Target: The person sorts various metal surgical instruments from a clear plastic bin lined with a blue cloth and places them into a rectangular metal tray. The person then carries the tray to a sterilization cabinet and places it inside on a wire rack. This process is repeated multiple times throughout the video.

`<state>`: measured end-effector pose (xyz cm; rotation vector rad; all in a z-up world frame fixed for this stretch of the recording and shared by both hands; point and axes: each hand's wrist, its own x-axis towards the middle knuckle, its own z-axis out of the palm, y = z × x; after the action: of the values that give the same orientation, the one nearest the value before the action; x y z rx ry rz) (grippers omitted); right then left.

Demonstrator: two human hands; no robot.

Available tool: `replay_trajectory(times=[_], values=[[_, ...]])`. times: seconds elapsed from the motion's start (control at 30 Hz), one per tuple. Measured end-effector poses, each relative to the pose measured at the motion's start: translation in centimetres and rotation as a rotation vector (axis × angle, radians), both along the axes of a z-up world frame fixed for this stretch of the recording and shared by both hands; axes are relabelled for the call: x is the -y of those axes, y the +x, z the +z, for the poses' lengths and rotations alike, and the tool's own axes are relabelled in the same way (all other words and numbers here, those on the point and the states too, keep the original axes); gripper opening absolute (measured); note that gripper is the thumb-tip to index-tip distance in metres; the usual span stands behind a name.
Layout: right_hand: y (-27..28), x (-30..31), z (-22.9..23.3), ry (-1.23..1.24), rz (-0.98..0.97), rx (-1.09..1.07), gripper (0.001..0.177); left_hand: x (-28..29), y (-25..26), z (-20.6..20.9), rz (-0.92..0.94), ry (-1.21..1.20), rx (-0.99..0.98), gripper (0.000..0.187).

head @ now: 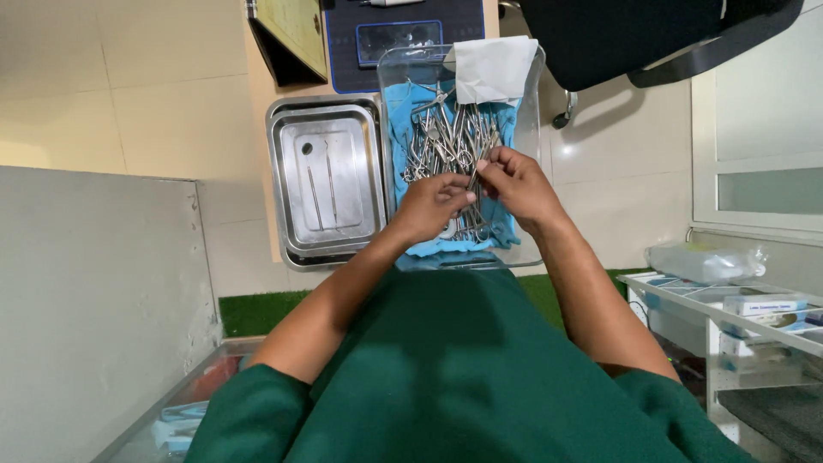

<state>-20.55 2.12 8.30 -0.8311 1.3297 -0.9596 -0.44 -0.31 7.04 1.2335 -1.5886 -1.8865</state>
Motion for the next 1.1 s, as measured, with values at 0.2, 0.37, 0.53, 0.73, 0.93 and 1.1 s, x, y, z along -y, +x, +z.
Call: replay_trajectory(times=[0.2, 0.37, 0.53, 0.73, 0.93, 1.1], values=[[0.5, 0.2, 0.4, 0.024, -0.028, 0.111, 0.016, -0.5, 1.1, -0.2, 0.009, 0.072, -0.045, 0.040], [0.6, 0.3, 0.8, 0.002, -0.048, 0.170, 0.015, -0.8, 1.6, 1.2, 0.021, 0.114, -0.073, 0.038], [0.5, 0.3, 1.5, 0.003, 0.003, 0.314, 0.008, -1.1, 1.9, 1.6, -0.020, -0.009, -0.014, 0.039], [0.2, 0.2, 1.2, -0.004, 0.031, 0.429, 0.009, -1.6, 1.8, -1.3, 0.016, 0.144, -0.235, 0.040], [-0.7, 0.7, 1.5, -0.038, -0.057, 0.460, 0.007, -1.6, 3.0, 0.4, -0.197, 0.386, -0.324, 0.041], [-1.8, 1.2, 3.3, -0.141, -0.113, 0.516, 0.009, -2.1, 5.2, 0.6, -0.286, 0.368, -0.316, 0.039]])
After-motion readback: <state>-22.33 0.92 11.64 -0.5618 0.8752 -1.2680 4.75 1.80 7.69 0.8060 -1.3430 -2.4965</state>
